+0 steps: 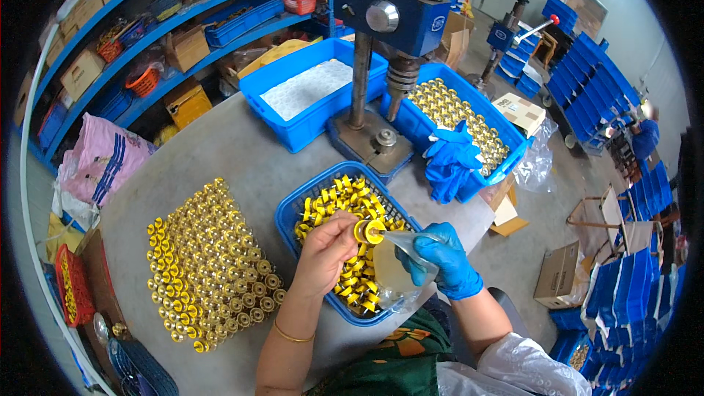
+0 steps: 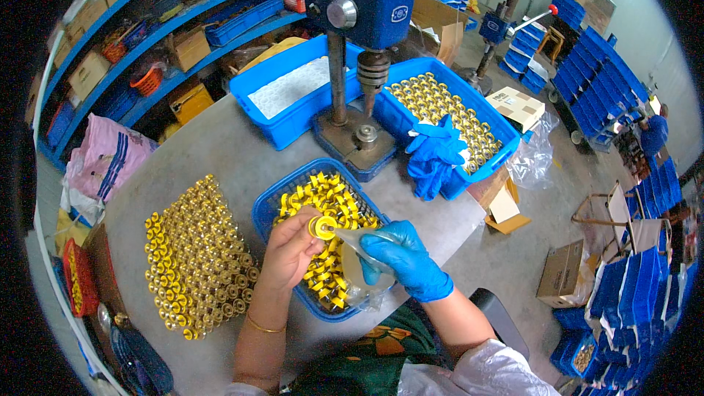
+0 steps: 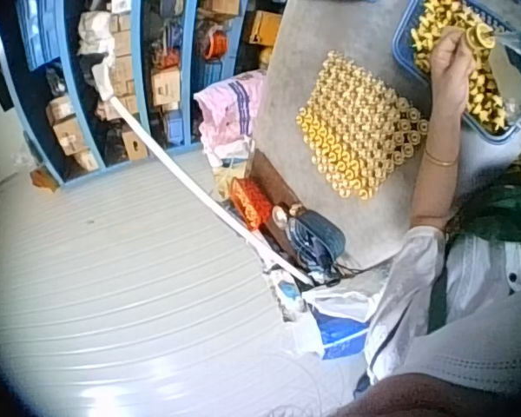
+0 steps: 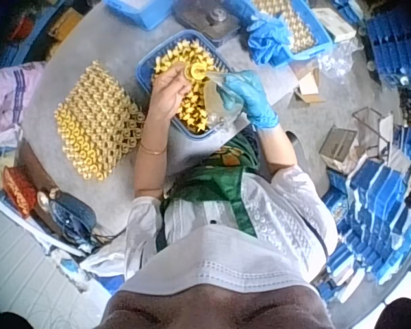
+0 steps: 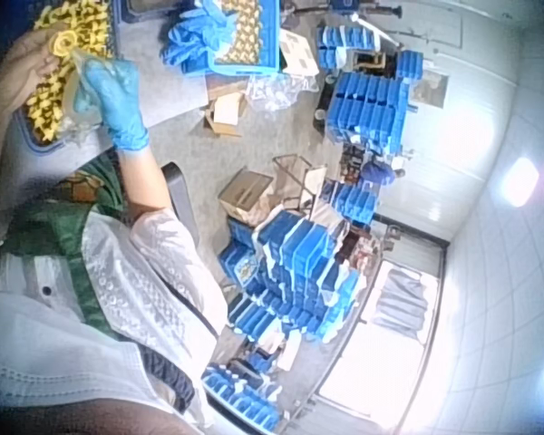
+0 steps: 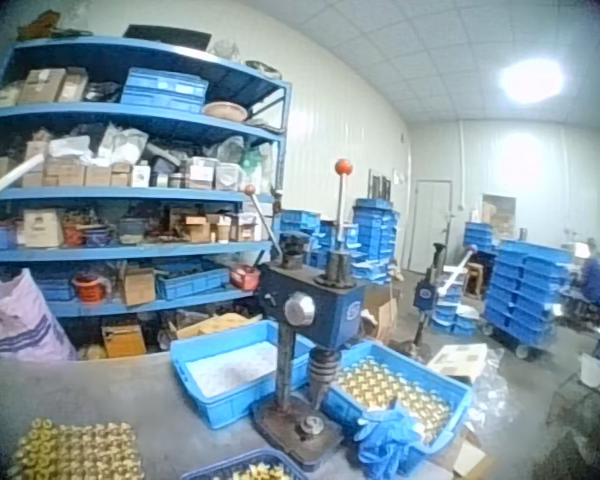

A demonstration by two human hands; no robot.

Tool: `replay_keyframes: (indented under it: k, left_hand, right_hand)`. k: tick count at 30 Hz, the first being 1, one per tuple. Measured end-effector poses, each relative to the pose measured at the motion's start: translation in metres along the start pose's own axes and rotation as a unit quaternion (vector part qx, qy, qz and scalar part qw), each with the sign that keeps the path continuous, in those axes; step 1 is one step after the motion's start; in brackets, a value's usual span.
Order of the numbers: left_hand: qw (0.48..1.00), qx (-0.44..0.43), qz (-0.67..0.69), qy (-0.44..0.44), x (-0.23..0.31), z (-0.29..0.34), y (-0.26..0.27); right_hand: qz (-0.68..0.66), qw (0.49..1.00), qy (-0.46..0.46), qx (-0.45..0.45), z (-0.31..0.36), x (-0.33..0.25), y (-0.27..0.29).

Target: Manually assembling small yellow and gold metal components at a workbench using glue.

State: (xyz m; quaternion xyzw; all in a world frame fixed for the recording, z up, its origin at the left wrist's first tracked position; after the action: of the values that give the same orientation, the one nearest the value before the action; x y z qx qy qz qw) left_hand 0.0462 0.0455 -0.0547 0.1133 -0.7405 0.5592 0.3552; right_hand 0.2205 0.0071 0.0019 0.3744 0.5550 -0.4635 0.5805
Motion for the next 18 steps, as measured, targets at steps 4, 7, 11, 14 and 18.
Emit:
replay_keyframes:
  k: [4,7,11,14,18]
  left_hand:
    - [0.997,0.026,-0.068,-0.032,0.014,0.008,0.007]
    - [0.966,0.055,-0.227,-0.114,0.049,0.033,0.019]
    - [0.86,0.217,-0.445,-0.123,0.101,0.102,0.032]
    - [0.633,0.326,-0.677,-0.185,0.134,0.174,0.054]
    - [0.569,0.432,-0.683,-0.148,0.146,0.246,0.072]
  right_hand:
    - [-0.041,0.997,0.015,0.068,-0.002,0.005,-0.008]
    - [-0.067,0.994,0.016,0.086,-0.001,0.02,-0.003]
    - [-0.165,0.957,0.063,0.231,0.0,0.045,0.008]
    - [-0.165,0.963,0.067,0.203,-0.007,0.036,-0.001]
    - [-0.172,0.976,0.119,0.063,-0.015,0.038,0.002]
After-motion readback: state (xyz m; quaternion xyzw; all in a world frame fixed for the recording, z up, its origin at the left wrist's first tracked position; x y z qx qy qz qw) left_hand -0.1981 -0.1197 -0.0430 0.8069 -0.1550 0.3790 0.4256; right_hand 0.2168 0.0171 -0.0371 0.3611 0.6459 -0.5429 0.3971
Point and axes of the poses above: each hand's wrist, its own z-axis away from the middle knuckle, its own y-axis out of the back of the hand, x = y × z, the point moved 1 cm from there along -z, towards the middle knuckle, and after that the axes turned 7 degrees about z, right-handed, at the moved point
